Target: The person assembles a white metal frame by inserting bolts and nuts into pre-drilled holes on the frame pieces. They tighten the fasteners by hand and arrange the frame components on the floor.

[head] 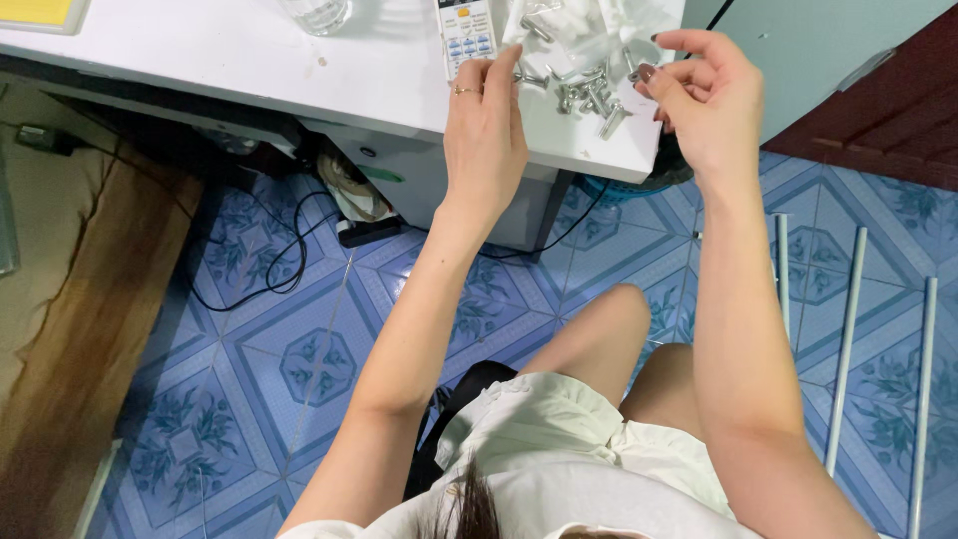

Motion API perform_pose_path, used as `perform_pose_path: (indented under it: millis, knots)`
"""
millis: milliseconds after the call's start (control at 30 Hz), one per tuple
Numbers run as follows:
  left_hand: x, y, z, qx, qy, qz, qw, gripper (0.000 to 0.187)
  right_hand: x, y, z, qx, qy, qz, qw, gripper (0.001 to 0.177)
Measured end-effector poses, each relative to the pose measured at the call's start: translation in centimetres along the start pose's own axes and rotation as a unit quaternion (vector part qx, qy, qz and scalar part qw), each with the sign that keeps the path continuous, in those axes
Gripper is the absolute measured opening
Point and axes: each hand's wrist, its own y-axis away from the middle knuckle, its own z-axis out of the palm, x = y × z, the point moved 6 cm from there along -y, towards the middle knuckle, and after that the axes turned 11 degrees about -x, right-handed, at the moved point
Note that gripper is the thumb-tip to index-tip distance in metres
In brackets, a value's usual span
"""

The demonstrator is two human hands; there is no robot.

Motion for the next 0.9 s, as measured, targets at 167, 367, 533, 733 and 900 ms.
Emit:
perform_pose_path:
  millis: [167,367,533,733,900]
  knots:
    - [-0.3,0.3,0.2,0.0,0.01,0.013,1.0,0.03,0.8,-0.9,-0.9,-0.008,-0.014,0.024,1.0,0.018]
    - [-1.2,0.5,-0.3,0.001,0.107,-0.007,0.994,0.023,1.8,-1.1,-2.0,0.005,-0.068,0.078,0.995,0.016]
    - [-0.7,0.7,-0.8,0.002,0.122,0.034,0.992,0.024,0.7,-1.6,-1.2,-0.039,0.005,0.042,0.998,0.023]
    - [-1.2,0.4,-0.7,-0.022,0.138,-0.012,0.99,0.028,-0.9,-2.6,-0.3,-0.024,0.291,0.02,0.956,0.021]
    - [-1.2,0.4,-0.8,-0.016,0.148,-0.015,0.989,0.024,-1.0,-2.0,-0.3,-0.013,0.284,0.003,0.959,0.015]
